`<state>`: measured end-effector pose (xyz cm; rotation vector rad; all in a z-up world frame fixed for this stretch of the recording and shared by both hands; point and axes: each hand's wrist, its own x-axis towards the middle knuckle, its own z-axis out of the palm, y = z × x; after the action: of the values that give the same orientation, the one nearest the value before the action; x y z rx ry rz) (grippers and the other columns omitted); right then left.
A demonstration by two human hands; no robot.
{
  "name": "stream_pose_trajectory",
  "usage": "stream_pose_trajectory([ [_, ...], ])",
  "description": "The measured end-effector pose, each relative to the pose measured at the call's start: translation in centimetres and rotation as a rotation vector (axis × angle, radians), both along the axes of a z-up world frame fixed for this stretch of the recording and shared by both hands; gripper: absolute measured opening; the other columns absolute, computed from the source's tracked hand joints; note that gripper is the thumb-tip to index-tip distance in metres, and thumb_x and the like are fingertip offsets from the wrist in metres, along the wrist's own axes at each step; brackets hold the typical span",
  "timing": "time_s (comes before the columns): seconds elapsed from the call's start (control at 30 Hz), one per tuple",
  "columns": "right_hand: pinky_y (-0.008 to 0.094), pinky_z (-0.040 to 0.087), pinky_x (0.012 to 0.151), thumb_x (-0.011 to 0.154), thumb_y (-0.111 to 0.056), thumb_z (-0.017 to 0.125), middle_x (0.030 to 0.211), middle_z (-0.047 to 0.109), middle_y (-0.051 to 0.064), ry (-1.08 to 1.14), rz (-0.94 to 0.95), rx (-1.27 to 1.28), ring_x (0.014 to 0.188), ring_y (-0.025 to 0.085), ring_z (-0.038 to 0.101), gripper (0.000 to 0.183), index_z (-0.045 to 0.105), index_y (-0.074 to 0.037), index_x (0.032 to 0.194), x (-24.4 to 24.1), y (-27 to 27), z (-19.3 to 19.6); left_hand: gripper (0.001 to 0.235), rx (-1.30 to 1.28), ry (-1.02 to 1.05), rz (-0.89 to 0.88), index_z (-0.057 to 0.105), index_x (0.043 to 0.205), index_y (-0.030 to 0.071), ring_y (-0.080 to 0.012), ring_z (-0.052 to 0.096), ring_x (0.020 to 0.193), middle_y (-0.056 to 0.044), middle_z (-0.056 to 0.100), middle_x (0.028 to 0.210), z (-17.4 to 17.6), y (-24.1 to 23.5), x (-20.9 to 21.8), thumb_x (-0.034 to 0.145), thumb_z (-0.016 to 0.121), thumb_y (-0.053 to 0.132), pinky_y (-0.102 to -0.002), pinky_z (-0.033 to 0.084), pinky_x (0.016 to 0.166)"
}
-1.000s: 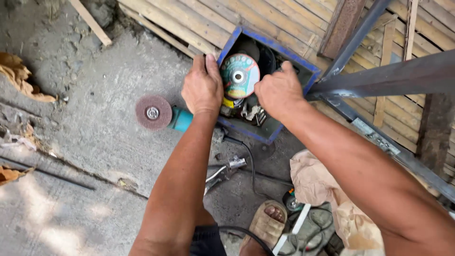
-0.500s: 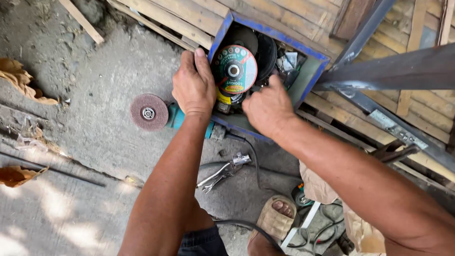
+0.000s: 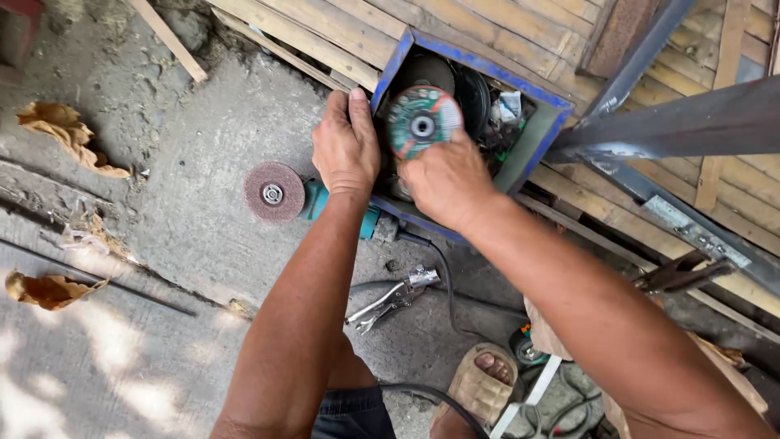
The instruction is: Searching through a storage bin for parts and using pliers to manipulate a small metal component.
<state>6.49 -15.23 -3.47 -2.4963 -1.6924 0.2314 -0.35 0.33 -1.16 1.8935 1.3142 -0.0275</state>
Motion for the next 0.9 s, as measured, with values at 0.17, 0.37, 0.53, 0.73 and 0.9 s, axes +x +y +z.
stream_pose_trajectory([
  [0.17,0.041,0.028,0.076,0.087,-0.023,0.060,0.053,0.068,0.003,-0.036,-0.066,-0.407,0.061,0.029,0.071,0.028,0.072,-0.024,0.061,2.7,0.0,4.0,0.043,-0.009,0.048,-0.008,0.060,0.099,0.023,-0.0386,0.068,0.114,-0.014,0.075,0.102,0.4,0.0,0.2,0.100,0.035,0.058,-0.055,0.052,0.101],
  [0.37,0.041,0.035,0.076,0.094,-0.034,0.050,0.058,0.070,0.002,-0.022,-0.169,-0.494,0.072,0.027,0.075,0.039,0.077,-0.029,0.067,4.5,-3.1,8.0,0.044,-0.055,0.080,-0.040,0.060,0.108,0.024,-0.0396,0.067,0.118,-0.017,0.075,0.110,1.0,0.2,0.3,0.101,0.032,0.057,-0.057,0.050,0.104],
  [0.53,0.051,0.041,0.076,0.087,-0.023,0.062,0.070,0.067,0.005,-0.113,-0.077,-0.064,0.074,0.030,0.067,0.013,0.072,-0.020,0.079,-0.6,0.0,1.3,0.044,-0.043,0.107,-0.045,0.060,0.106,0.022,-0.0412,0.067,0.117,-0.019,0.075,0.108,1.5,-0.2,0.1,0.101,0.033,0.055,-0.057,0.050,0.104],
  [0.73,0.042,0.035,0.078,0.090,-0.027,0.058,0.058,0.067,0.003,-0.035,-0.140,-0.353,0.069,0.022,0.070,0.027,0.068,-0.024,0.065,1.8,0.9,3.4,0.044,-0.061,0.098,-0.044,0.058,0.102,0.022,-0.0406,0.068,0.115,-0.018,0.075,0.103,1.4,0.0,0.1,0.101,0.031,0.057,-0.057,0.051,0.102],
  [0.9,0.038,0.025,0.075,0.092,-0.018,0.048,0.071,0.078,0.004,-0.070,-0.144,-0.745,0.082,0.029,0.078,0.035,0.080,-0.023,0.078,6.2,0.4,9.7,0.044,-0.087,0.089,-0.030,0.060,0.102,0.025,-0.0380,0.069,0.114,-0.014,0.076,0.102,1.2,0.2,0.0,0.100,0.031,0.058,-0.055,0.052,0.101],
])
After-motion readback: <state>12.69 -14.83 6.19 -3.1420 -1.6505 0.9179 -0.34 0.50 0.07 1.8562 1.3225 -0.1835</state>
